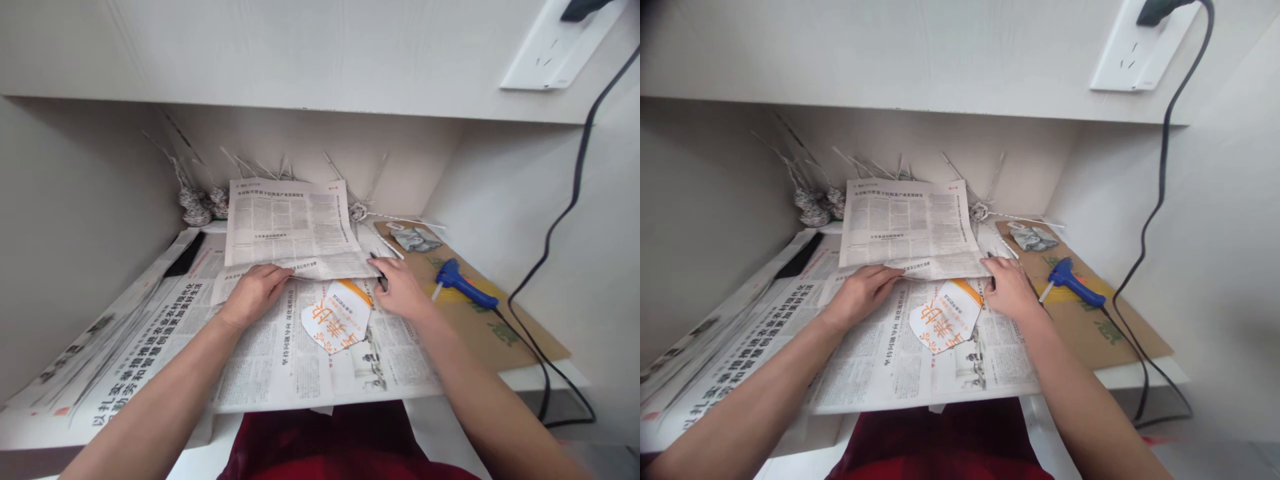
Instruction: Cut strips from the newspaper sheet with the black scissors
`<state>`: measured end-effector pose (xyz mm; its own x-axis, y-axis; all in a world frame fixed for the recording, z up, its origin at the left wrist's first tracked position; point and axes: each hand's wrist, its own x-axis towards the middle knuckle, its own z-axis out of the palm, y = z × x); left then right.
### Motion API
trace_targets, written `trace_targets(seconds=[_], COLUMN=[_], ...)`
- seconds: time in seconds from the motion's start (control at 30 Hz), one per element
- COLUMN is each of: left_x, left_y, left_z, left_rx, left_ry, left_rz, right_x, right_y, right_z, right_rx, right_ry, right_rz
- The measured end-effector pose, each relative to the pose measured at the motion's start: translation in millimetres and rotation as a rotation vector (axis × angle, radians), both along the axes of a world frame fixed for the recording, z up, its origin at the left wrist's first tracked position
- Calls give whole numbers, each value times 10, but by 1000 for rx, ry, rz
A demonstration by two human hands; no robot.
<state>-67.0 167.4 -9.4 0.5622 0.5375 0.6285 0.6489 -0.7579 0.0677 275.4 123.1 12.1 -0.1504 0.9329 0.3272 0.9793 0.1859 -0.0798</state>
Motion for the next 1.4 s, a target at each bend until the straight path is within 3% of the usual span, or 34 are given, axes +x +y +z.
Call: trace_targets(seconds=[0.1,0.23,0.43,0.67,0.77,0.93,1.03,1.2,1.4], left_x=[1,15,76,114,94,61,53,42,19], left_y=[14,7,-96,-62,-36,-26,-25,-26,-32], left_z=[-15,1,77,-20,-42,-30,-8,27,46], left_rx=[-15,-40,-84,-86,-81,-82,-81,-68,-39], left_ry=[7,16,104,96,50,-30,-83,-160,-200], left_rz=[5,10,-31,20,42,66,82,108,137], right_x=[-87,-176,-209,-244,-287,-386,-367,-288,-398], right_y=[15,89,93,-22,-138,-546,-717,-657,-527], right_z=[-68,-137,-132,-39,4,37,34,35,135], right_rx=[57,100,139,253,267,128,26,-121,-242], right_ry=[10,15,9,80,124,125,114,98,47], right_rz=[133,196,192,180,243,505,533,480,531])
